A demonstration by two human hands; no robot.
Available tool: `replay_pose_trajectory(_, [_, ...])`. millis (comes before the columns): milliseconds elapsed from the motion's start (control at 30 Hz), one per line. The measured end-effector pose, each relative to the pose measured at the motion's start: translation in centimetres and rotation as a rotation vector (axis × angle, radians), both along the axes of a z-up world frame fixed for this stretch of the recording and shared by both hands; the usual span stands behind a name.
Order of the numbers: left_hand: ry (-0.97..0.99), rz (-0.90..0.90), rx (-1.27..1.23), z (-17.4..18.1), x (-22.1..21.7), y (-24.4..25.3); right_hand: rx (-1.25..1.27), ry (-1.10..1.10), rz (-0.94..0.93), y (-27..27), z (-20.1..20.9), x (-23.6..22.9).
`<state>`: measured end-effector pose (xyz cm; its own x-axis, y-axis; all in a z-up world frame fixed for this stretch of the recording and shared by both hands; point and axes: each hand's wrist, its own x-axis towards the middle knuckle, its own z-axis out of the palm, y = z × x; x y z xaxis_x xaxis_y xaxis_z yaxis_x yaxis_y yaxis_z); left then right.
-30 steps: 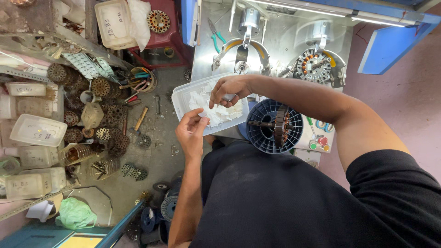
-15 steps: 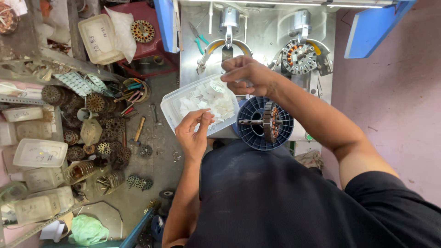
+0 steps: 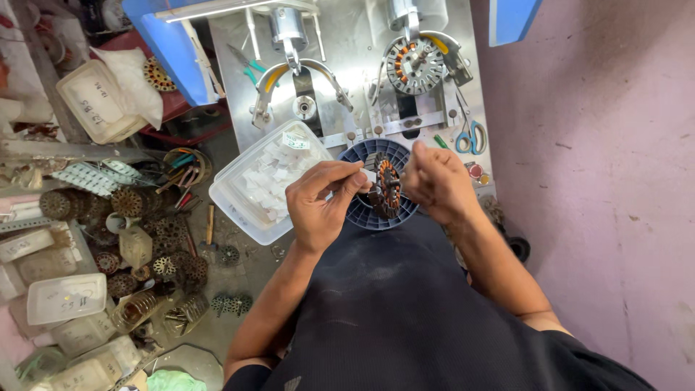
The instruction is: The person inserts small white insulating pieces into the slots of a motor stator held in a blue basket. They repeatedly pick pieces from a nearby container and place them into the stator slots by hand.
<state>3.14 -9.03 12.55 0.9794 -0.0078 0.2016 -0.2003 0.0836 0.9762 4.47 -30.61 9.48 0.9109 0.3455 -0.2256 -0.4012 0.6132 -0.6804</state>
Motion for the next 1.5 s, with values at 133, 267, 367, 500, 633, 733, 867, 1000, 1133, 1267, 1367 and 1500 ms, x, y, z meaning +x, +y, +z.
replay_pose_trajectory(133, [-0.109,-0.06,0.228,0.5,0.6,-0.7,-0.747,-0.314,-0.072,0.4,0.6,-3.3])
replay_pose_trajectory(267, [-0.135,-0.191,0.247,0.5,1.1,-0.7,-0.864,-0.448,-0.204,1.2,1.3,-4.0])
replay_pose_trajectory(367, [-0.203,-0.246,0.251,0.2,1.5,-0.6,-0.863,-0.573,-0.249,1.1,1.7,-3.9])
replay_pose_trajectory(500, [-0.21,-0.282,0.247,-0.1,1.5,-0.2,-0.94,-0.675,-0.256,0.9,2.0,-4.1])
replay_pose_trajectory(633, [-0.224,-0.292,0.267,-0.2,1.5,0.3,-0.997,-0.689,-0.238,1.1,2.2,-4.4])
replay_pose_trajectory(733, [-0.23,-0.295,0.248,-0.2,1.4,0.7,-1.055,-0.707,-0.258,1.4,2.3,-4.3])
replay_pose_trajectory(867, [-0.233,-0.329,0.219,0.0,1.1,1.4,-1.027,-0.902,-0.286,1.7,2.5,-3.8])
replay_pose_trajectory(1000, [-0.269,-0.252,0.241,-0.3,0.2,1.3,-1.026,-0.928,-0.204,2.4,3.1,-3.8])
replay_pose_trajectory(1133, [-0.409,-0.144,0.326,-1.3,0.0,1.3,-1.178,-0.987,-0.251,3.6,3.4,-3.9])
replay_pose_trajectory(1267, [-0.513,-0.154,0.352,-2.6,-0.2,1.5,-1.302,-0.942,-0.2,3.8,3.6,-4.2])
replay_pose_trajectory(1367, [-0.448,-0.199,0.412,-3.6,0.2,1.7,-1.348,-0.803,-0.206,3.9,3.5,-4.2])
replay_pose_trajectory(1500, [-0.244,-0.341,0.388,-5.1,1.6,1.8,-1.393,-0.622,-0.212,4.2,3.0,-3.9])
